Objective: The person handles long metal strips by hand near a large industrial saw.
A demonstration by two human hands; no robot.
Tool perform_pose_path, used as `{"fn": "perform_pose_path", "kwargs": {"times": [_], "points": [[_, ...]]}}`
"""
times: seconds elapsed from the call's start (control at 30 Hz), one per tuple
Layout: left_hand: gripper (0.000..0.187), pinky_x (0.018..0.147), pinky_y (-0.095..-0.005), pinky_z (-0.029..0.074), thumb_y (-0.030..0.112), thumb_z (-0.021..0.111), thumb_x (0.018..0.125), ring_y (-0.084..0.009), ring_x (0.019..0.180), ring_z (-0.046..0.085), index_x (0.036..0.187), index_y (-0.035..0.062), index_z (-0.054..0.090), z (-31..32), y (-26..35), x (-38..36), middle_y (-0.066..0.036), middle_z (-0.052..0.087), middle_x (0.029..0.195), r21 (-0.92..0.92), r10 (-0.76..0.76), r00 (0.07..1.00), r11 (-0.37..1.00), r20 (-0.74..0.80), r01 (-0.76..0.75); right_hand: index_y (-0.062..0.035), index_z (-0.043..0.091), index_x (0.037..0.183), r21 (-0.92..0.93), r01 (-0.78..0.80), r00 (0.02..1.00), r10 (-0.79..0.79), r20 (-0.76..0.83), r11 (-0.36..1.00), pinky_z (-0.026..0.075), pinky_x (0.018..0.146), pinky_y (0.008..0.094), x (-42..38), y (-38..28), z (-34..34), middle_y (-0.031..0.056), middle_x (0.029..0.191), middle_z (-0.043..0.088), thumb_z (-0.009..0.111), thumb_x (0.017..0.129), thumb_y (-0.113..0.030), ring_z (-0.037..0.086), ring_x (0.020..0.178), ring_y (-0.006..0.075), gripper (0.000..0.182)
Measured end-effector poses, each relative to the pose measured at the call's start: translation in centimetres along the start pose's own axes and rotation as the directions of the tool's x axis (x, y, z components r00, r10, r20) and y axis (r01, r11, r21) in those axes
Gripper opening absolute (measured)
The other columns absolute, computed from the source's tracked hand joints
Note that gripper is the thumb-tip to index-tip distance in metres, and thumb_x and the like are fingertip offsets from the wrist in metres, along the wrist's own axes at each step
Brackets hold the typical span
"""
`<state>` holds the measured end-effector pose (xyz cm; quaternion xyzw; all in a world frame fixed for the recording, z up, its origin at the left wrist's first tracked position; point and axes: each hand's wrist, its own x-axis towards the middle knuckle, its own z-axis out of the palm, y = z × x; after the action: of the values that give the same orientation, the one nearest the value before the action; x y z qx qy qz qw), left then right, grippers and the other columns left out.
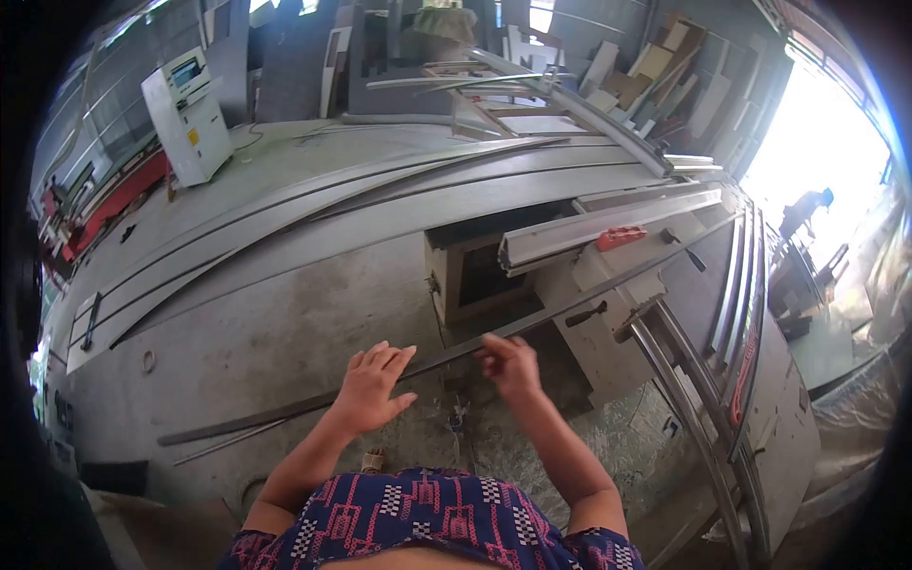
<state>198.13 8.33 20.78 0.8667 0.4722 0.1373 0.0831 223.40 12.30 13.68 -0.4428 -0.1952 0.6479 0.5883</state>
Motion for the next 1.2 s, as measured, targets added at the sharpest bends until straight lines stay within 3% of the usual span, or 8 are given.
{"fn": "perform_pose_path", "kwargs": {"times": [0.07, 0.2, 0.27, 0.37, 0.53, 0.7, 1.1, 1.2], "points": [[0.066, 0.100, -0.0450, 0.031, 0.029, 0.067, 0.075, -0.0327, 0.125, 0.039, 0.133, 0.0112, 0.042, 0.7, 1.4, 1.6, -0.011, 0.050, 0.124, 0.107, -0.020, 1.000, 0.994, 0.023, 0.017, -0.0077, 0.055, 0.082, -0.054, -0.049, 0.998, 0.051, 0.035, 0.997, 0.044, 0.046, 0.0255, -1.7, 2.0, 2.2, 0.0070, 0.073, 0.062, 0.068, 0.080, -0.013, 0.054, 0.053, 0.0113, 0.014], [0.054, 0.086, -0.0456, 0.043, 0.025, 0.062, 0.078, -0.0310, 0.105, 0.055, 0.127, 0.0113, 0.045, 2.3, 1.3, 2.3, -0.011, 0.059, 0.108, -0.039, -0.081, 0.995, 0.996, 0.059, 0.083, -0.0046, 0.059, 0.090, -0.134, -0.109, 0.976, 0.131, 0.174, 0.985, 0.045, 0.048, 0.0250, -4.0, 5.7, 3.6, 0.0077, 0.080, 0.066, 0.070, 0.080, -0.018, 0.058, 0.057, 0.0114, 0.020], [0.047, 0.078, -0.0449, 0.047, 0.022, 0.061, 0.078, -0.0321, 0.093, 0.060, 0.122, 0.0105, 0.049, 3.1, 0.1, 1.5, -0.012, 0.063, 0.098, -0.119, -0.114, 0.976, 0.983, 0.186, 0.138, -0.0030, 0.061, 0.095, -0.248, -0.177, 0.936, 0.240, 0.256, 0.953, 0.046, 0.050, 0.0247, -4.3, 5.2, 2.8, 0.0072, 0.083, 0.067, 0.069, 0.081, -0.024, 0.059, 0.060, 0.0124, 0.026], [0.033, 0.073, -0.0442, 0.048, 0.019, 0.061, 0.077, -0.0351, 0.084, 0.061, 0.108, 0.0075, 0.057, 4.6, -1.3, -0.3, -0.014, 0.064, 0.090, -0.211, -0.074, 0.993, 0.973, 0.089, 0.092, -0.0031, 0.062, 0.104, -0.516, -0.170, 0.916, 0.328, 0.232, 0.839, 0.050, 0.056, 0.0256, -2.8, 2.3, -1.1, 0.0058, 0.086, 0.066, 0.062, 0.087, -0.031, 0.061, 0.064, 0.0137, 0.033], [0.037, 0.075, -0.0394, 0.049, 0.020, 0.065, 0.074, -0.0348, 0.089, 0.061, 0.107, 0.0034, 0.062, 4.2, -3.4, -2.5, -0.017, 0.065, 0.096, -0.291, -0.108, 0.992, 0.949, 0.060, 0.121, -0.0066, 0.049, 0.108, -0.167, 0.009, 0.960, -0.055, -0.274, 0.986, 0.046, 0.043, 0.0333, 3.2, -5.2, -10.8, 0.0087, 0.084, 0.061, 0.064, 0.082, -0.046, 0.056, 0.053, 0.0193, 0.049], [0.040, 0.070, -0.0367, 0.049, 0.021, 0.067, 0.073, -0.0333, 0.081, 0.063, 0.108, 0.0025, 0.062, 3.4, -5.5, -4.6, -0.019, 0.064, 0.096, -0.271, -0.107, 0.993, 0.955, 0.057, 0.118, -0.0076, 0.047, 0.105, -0.133, 0.257, 0.884, -0.289, -0.369, 0.957, 0.042, 0.037, 0.0307, 6.5, -10.7, -13.9, 0.0091, 0.081, 0.057, 0.065, 0.082, -0.044, 0.054, 0.047, 0.0171, 0.047], [0.037, 0.066, -0.0344, 0.050, 0.027, 0.073, 0.071, -0.0301, 0.075, 0.065, 0.095, 0.0002, 0.066, 1.4, -11.9, -10.0, -0.018, 0.066, 0.088, -0.303, -0.212, 0.976, 0.928, 0.052, 0.218, -0.0096, 0.053, 0.083, -0.077, 0.174, 0.764, -0.184, -0.619, 0.982, 0.038, 0.035, 0.0299, 11.1, -10.9, -12.0, 0.0013, 0.063, 0.046, 0.070, 0.080, -0.036, 0.050, 0.042, 0.0141, 0.031], [0.029, 0.058, -0.0360, 0.048, 0.025, 0.072, 0.069, -0.0297, 0.067, 0.062, 0.088, 0.0044, 0.066, 1.0, -15.3, -12.0, -0.013, 0.063, 0.075, -0.243, -0.124, 0.989, 0.965, -0.085, 0.100, -0.0101, 0.054, 0.081, 0.013, 0.204, 0.790, -0.157, -0.593, 0.979, 0.037, 0.035, 0.0302, 11.3, -9.5, -10.5, 0.0001, 0.058, 0.044, 0.069, 0.080, -0.039, 0.048, 0.041, 0.0139, 0.032]]}}
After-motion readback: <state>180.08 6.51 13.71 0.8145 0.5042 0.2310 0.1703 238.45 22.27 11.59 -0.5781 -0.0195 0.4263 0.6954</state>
